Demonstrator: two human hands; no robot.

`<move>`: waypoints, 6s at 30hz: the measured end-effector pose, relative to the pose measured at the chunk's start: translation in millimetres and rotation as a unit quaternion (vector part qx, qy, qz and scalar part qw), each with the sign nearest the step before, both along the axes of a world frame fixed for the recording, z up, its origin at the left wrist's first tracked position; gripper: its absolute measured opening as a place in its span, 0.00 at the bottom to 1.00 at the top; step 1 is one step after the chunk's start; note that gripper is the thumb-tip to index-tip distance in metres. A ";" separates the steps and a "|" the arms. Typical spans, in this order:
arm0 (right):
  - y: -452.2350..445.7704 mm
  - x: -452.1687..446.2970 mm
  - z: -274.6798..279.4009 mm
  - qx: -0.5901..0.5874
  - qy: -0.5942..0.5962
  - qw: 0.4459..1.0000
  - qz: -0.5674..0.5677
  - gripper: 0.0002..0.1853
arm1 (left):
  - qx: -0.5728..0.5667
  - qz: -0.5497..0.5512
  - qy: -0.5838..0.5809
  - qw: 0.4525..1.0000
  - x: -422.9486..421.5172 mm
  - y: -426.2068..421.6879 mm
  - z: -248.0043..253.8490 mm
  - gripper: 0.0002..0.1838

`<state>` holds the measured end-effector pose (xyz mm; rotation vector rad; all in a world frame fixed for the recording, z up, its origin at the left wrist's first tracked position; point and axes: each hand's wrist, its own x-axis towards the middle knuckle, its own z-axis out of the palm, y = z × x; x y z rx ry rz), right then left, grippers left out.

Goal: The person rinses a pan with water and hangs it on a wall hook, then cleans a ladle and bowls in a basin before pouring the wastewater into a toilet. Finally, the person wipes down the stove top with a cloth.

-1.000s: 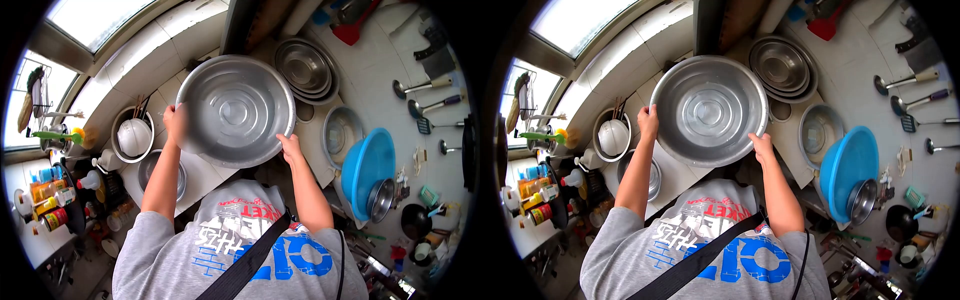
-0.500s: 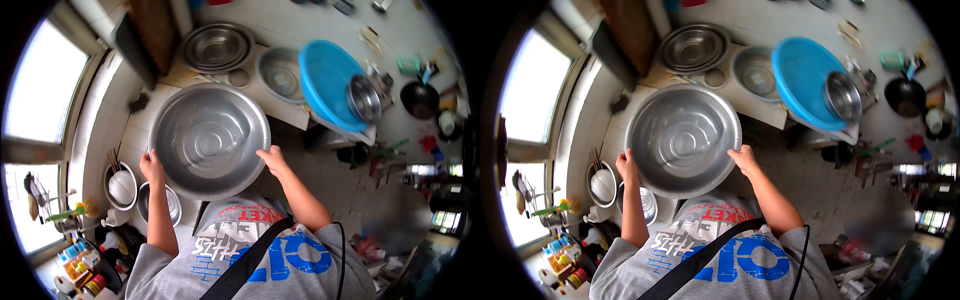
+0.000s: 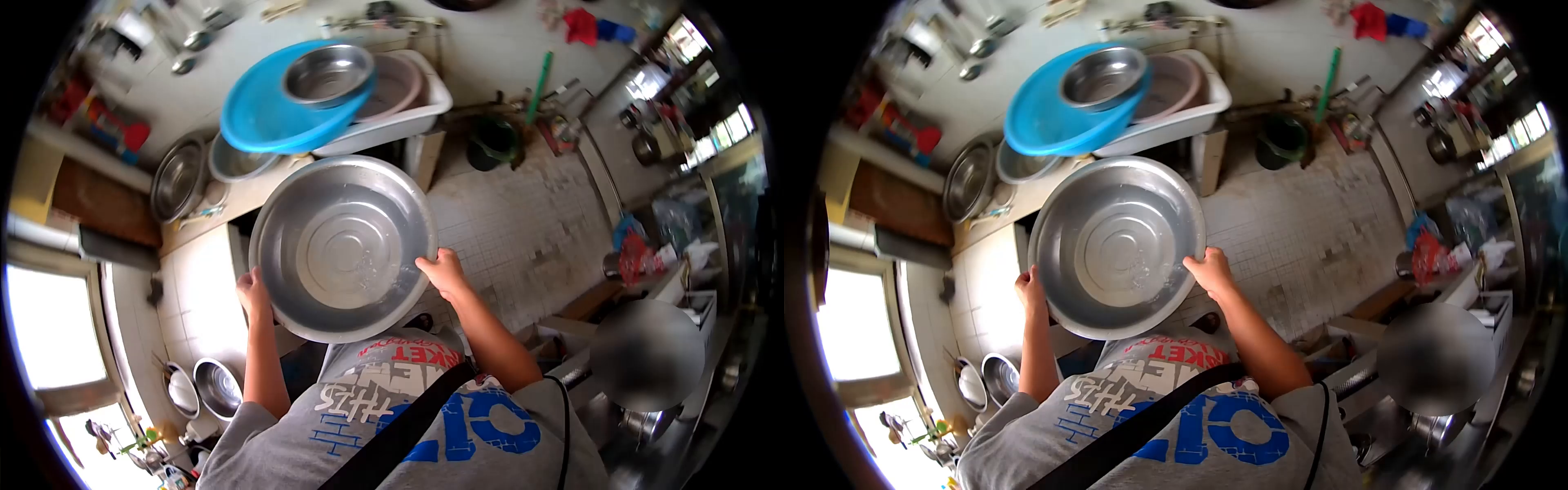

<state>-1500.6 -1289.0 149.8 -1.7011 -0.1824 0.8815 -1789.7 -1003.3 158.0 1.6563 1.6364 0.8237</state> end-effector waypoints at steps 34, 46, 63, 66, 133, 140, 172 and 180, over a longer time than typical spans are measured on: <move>-488.6 795.7 23.5 0.004 -0.074 0.876 -0.477 0.12 | 0.061 -0.480 0.001 0.875 1190.6 -379.9 -34.6 0.22; -645.1 1186.8 -17.9 0.002 -0.061 0.879 -0.472 0.11 | 0.025 -0.476 -0.015 0.879 1578.4 -529.4 -63.8 0.22; -801.5 1824.1 -14.7 0.008 -0.117 0.894 -0.432 0.06 | 0.022 -0.420 -0.051 0.906 2163.2 -685.0 -60.4 0.20; -812.8 1941.3 11.3 0.004 -0.138 0.914 -0.382 0.07 | -0.003 -0.365 -0.044 0.930 2243.6 -705.5 -56.3 0.19; 968.4 2490.7 104.8 0.116 0.022 0.770 0.626 0.03 | -0.040 0.639 -0.010 0.768 2420.8 470.2 113.8 0.19; 1176.6 2345.4 127.9 0.113 0.008 0.749 0.653 0.04 | -0.015 0.678 -0.010 0.735 2300.4 651.0 108.8 0.19; 1747.2 1712.1 46.7 0.084 -0.007 0.650 0.755 0.07 | -0.037 0.783 0.034 0.620 1768.4 1136.9 19.5 0.18; 1758.6 1624.5 -10.8 0.066 -0.018 0.657 0.751 0.04 | -0.054 0.775 0.077 0.625 1687.9 1151.2 -18.5 0.17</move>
